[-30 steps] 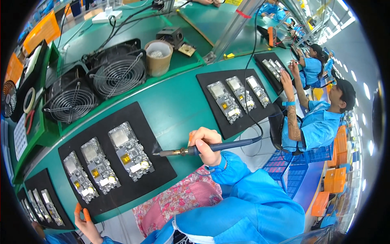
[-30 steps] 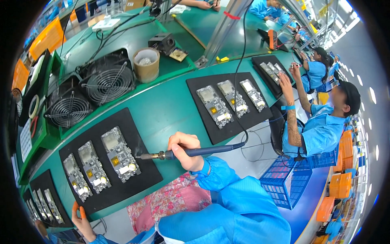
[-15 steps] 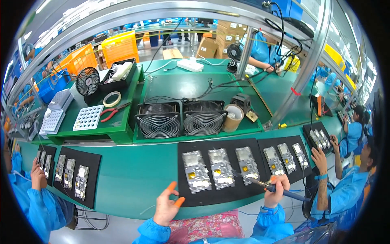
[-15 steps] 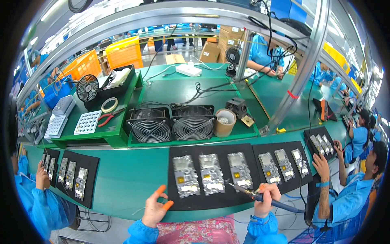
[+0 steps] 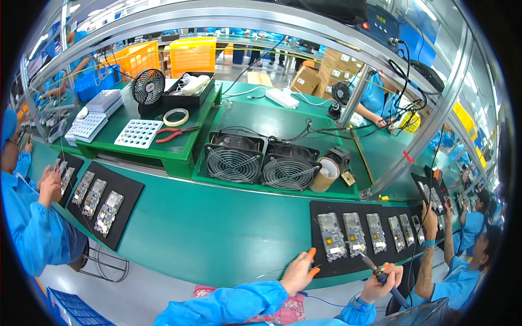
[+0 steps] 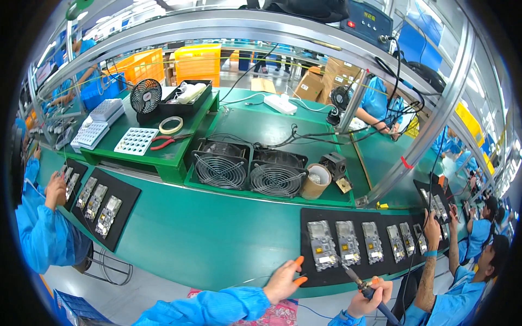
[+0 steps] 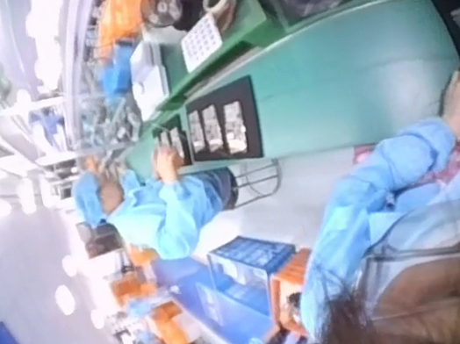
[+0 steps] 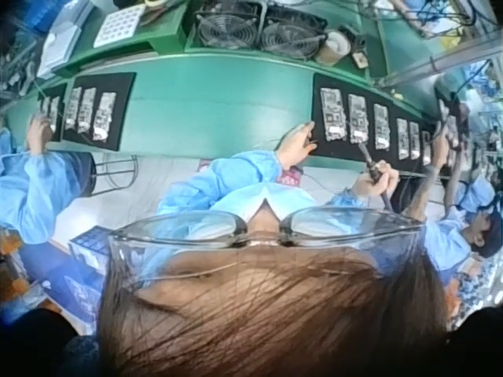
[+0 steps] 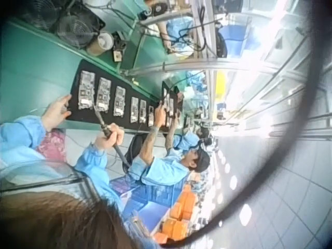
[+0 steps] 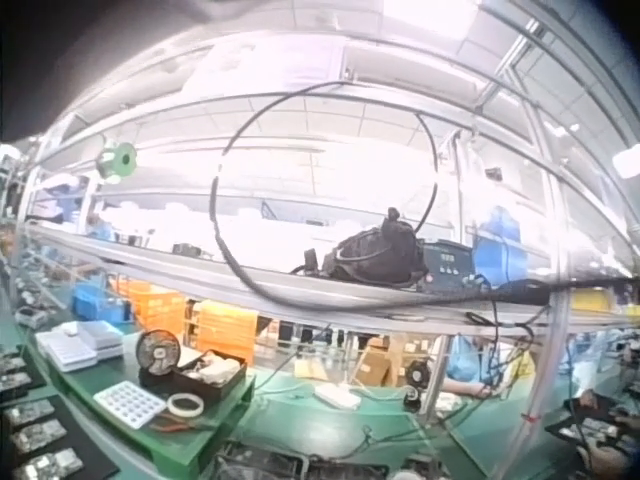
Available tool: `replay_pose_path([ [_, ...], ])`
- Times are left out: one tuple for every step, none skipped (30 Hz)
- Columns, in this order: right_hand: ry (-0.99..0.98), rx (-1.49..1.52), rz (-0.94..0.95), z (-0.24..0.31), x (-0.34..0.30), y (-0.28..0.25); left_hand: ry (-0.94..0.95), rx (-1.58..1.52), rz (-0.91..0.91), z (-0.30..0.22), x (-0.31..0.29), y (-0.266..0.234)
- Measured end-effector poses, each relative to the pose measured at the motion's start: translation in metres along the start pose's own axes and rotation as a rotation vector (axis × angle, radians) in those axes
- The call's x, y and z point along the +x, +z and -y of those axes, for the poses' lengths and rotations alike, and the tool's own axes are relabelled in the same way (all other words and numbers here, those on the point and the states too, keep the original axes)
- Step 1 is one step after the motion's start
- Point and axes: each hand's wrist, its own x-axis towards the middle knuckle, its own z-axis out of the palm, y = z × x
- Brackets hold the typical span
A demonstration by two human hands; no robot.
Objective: The person solders electronic components onto circuit boards using a soldering iron and soldering wire.
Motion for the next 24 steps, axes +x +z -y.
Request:
replay_pose_path([
  [0.008,-0.036,-0.015,0.008,0.000,0.001,0.012,-0.003,0.008,-0.003,0.005,0.010],
  [0.017,-0.073,-0.031,0.012,0.000,0.002,0.023,-0.006,0.016,-0.005,0.009,0.020],
  [0.020,-0.066,-0.034,0.011,0.002,-0.005,0.028,-0.015,0.040,-0.006,0.014,0.033],
  [0.019,-0.062,-0.024,0.009,0.005,-0.008,0.032,-0.021,0.063,-0.010,0.019,0.042],
  [-0.034,-0.094,-0.049,0.008,0.007,-0.011,0.038,-0.016,0.107,-0.014,0.022,0.051],
  [-0.087,-0.126,-0.078,0.008,0.009,-0.015,0.023,-0.037,0.146,-0.018,0.027,0.059],
  [-0.048,-0.116,0.035,0.010,0.011,-0.025,0.020,-0.069,0.196,-0.021,0.032,0.066],
  [-0.048,-0.115,0.043,0.008,0.012,-0.028,0.016,-0.102,0.246,-0.024,0.037,0.072],
  [-0.076,-0.154,0.013,0.008,0.013,-0.028,0.014,-0.103,0.241,-0.025,0.043,0.080],
  [-0.102,-0.190,-0.011,0.008,0.013,-0.026,0.009,-0.122,0.320,-0.024,0.050,0.086],
  [-0.096,-0.185,0.001,0.009,0.012,-0.020,0.001,-0.142,0.398,-0.020,0.054,0.089],
  [-0.075,-0.138,-0.021,0.010,0.012,-0.014,-0.008,-0.146,0.391,-0.020,0.055,0.083],
  [-0.049,-0.089,-0.042,0.010,0.011,-0.010,0.003,-0.228,0.467,-0.017,0.059,0.076],
  [-0.032,-0.086,-0.027,0.008,0.010,-0.009,0.011,-0.311,0.538,-0.014,0.063,0.066],
  [0.025,-0.061,-0.006,0.005,0.009,-0.009,0.003,-0.293,0.553,-0.011,0.063,0.051],
  [0.085,-0.037,0.015,0.002,0.008,-0.009,-0.053,-0.336,0.502,-0.007,0.059,0.031],
  [-0.037,-0.134,-0.003,-0.005,0.006,-0.004,-0.127,-0.298,0.414,-0.003,0.054,0.007],
  [-0.028,-0.060,-0.036,-0.001,0.004,0.006,-0.076,-0.307,0.292,0.004,0.047,-0.017],
  [-0.001,-0.073,-0.016,0.000,-0.001,0.007,-0.035,-0.350,0.197,0.015,0.038,-0.045],
  [0.022,-0.085,0.000,-0.001,0.000,0.006,-0.034,-0.375,0.086,0.012,0.023,-0.083],
  [0.072,-0.025,0.091,-0.005,0.000,-0.008,-0.079,-0.401,0.023,0.003,0.011,-0.124],
  [0.137,0.062,0.160,-0.012,-0.001,-0.017,-0.108,-0.381,-0.094,0.002,-0.005,-0.161],
  [0.115,-0.007,0.082,-0.015,-0.007,-0.008,-0.124,-0.388,-0.248,0.016,-0.020,-0.189],
  [0.093,-0.080,-0.003,-0.020,-0.011,0.007,-0.192,-0.337,-0.418,0.016,-0.039,-0.222],
])
